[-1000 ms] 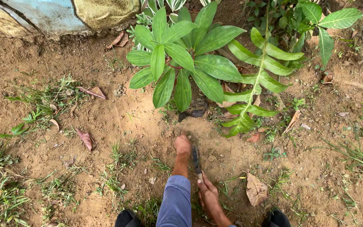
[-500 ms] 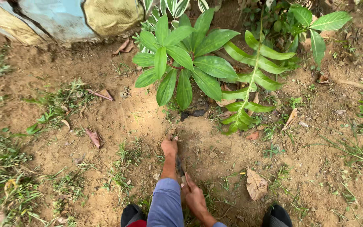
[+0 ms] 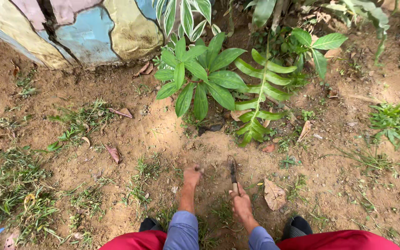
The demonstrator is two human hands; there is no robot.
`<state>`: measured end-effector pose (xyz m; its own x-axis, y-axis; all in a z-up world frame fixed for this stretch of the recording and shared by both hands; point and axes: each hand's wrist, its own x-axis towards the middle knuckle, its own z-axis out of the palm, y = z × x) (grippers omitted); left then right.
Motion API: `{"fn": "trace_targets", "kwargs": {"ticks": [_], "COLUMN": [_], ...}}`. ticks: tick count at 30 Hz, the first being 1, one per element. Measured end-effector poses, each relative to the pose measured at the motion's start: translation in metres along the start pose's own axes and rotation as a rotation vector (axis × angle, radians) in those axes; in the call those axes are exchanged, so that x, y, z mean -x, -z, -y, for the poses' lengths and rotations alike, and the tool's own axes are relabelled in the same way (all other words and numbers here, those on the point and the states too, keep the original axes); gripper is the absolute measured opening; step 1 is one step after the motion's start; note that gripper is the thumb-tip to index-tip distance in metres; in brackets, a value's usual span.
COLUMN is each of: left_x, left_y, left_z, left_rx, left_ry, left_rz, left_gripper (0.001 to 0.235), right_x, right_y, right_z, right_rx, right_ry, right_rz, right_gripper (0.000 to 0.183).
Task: The person uses a small hand hoe to dig and loosen soil around plants in a garden bed. Afterward, they use a traditional broom and a dustpan to sweep debris and leaves from the ground into a blue bucket.
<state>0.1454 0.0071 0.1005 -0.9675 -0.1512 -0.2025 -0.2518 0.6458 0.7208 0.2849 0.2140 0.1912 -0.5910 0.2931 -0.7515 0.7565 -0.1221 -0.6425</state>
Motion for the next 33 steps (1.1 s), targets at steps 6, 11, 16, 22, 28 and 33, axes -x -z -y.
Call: {"fn": "trace_targets", "kwargs": {"ticks": [6, 11, 16, 22, 28, 33], "left_x": [0.026, 0.019, 0.005, -0.022, -0.042, -0.079], "left_y": [0.016, 0.000, -0.026, -0.037, -0.096, -0.157], "left_z": [-0.011, -0.030, -0.061, -0.119, -0.123, -0.103], "left_rx": [-0.147, -0.156, -0.275, -0.382, -0.390, -0.499], "left_ry": [0.068, 0.073, -0.026, 0.015, -0.371, -0.215], "left_rz": [0.179, 0.279, 0.345, 0.375, 0.431, 0.489], "left_gripper": [0.057, 0.035, 0.029, 0.028, 0.042, 0.036], "right_x": [-0.025, -0.069, -0.098, -0.131, -0.106, -0.079], "right_y": [0.025, 0.031, 0.027, 0.017, 0.002, 0.006], "right_z": [-0.001, 0.007, 0.015, 0.037, 0.044, 0.053], "right_rx": [-0.319, -0.371, -0.444, -0.485, -0.467, -0.403], "right_ry": [-0.145, -0.182, -0.295, -0.409, -0.382, -0.364], "right_rz": [0.174, 0.228, 0.248, 0.254, 0.188, 0.189], "right_gripper": [0.045, 0.033, 0.018, 0.017, 0.017, 0.036]}}
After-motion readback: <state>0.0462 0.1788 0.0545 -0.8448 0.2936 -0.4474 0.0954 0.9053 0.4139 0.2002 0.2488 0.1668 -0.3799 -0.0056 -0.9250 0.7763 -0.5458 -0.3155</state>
